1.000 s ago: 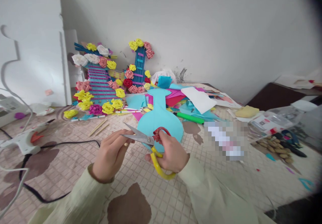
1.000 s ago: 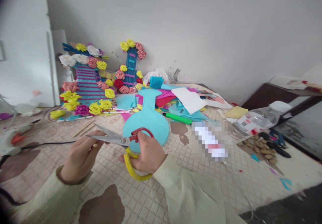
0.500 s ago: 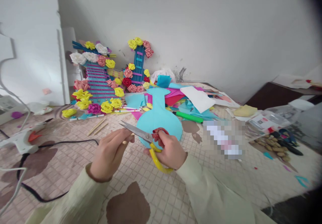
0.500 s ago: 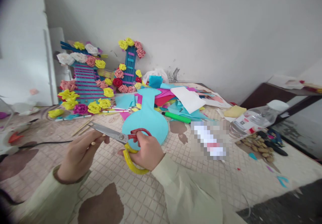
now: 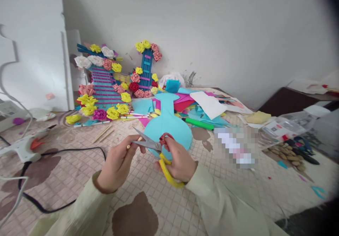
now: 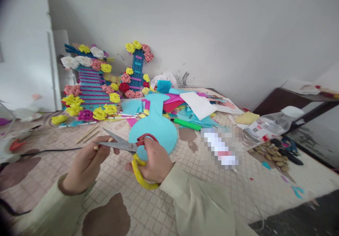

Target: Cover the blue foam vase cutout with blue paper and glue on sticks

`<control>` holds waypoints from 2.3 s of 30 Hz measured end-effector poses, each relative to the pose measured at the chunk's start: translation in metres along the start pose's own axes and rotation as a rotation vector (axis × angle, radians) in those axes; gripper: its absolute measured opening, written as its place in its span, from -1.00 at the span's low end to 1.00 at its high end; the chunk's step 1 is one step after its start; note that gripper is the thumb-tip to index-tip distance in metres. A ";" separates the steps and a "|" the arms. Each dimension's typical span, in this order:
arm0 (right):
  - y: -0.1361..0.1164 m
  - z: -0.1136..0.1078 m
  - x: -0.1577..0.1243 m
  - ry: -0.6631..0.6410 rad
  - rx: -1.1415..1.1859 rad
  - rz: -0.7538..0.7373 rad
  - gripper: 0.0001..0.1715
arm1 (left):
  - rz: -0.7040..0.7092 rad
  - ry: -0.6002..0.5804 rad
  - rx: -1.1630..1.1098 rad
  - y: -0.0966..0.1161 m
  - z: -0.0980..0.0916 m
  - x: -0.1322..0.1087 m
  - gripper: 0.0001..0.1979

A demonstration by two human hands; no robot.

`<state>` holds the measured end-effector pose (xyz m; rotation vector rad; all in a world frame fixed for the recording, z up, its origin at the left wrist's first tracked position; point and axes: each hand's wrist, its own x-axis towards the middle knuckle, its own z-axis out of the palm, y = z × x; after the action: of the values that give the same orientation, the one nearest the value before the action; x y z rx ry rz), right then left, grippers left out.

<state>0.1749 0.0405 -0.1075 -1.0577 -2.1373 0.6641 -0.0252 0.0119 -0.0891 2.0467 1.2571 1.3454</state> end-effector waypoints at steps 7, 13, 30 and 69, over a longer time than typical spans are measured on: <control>-0.002 -0.001 0.000 0.025 -0.057 -0.022 -0.50 | 0.154 0.022 0.140 0.007 -0.002 0.006 -0.75; -0.002 -0.002 0.000 0.031 -0.107 -0.006 -0.47 | 0.251 0.015 0.166 0.001 -0.002 0.005 -0.81; -0.003 -0.003 0.000 -0.032 -0.020 0.010 -0.53 | 0.361 0.044 0.327 -0.001 -0.005 0.006 -0.83; -0.002 -0.006 0.000 0.078 -0.273 -0.056 -0.50 | 0.259 0.044 0.233 0.006 -0.001 0.006 -0.82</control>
<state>0.1780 0.0404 -0.1024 -1.1403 -2.2224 0.3046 -0.0224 0.0139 -0.0808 2.4230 1.2511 1.4187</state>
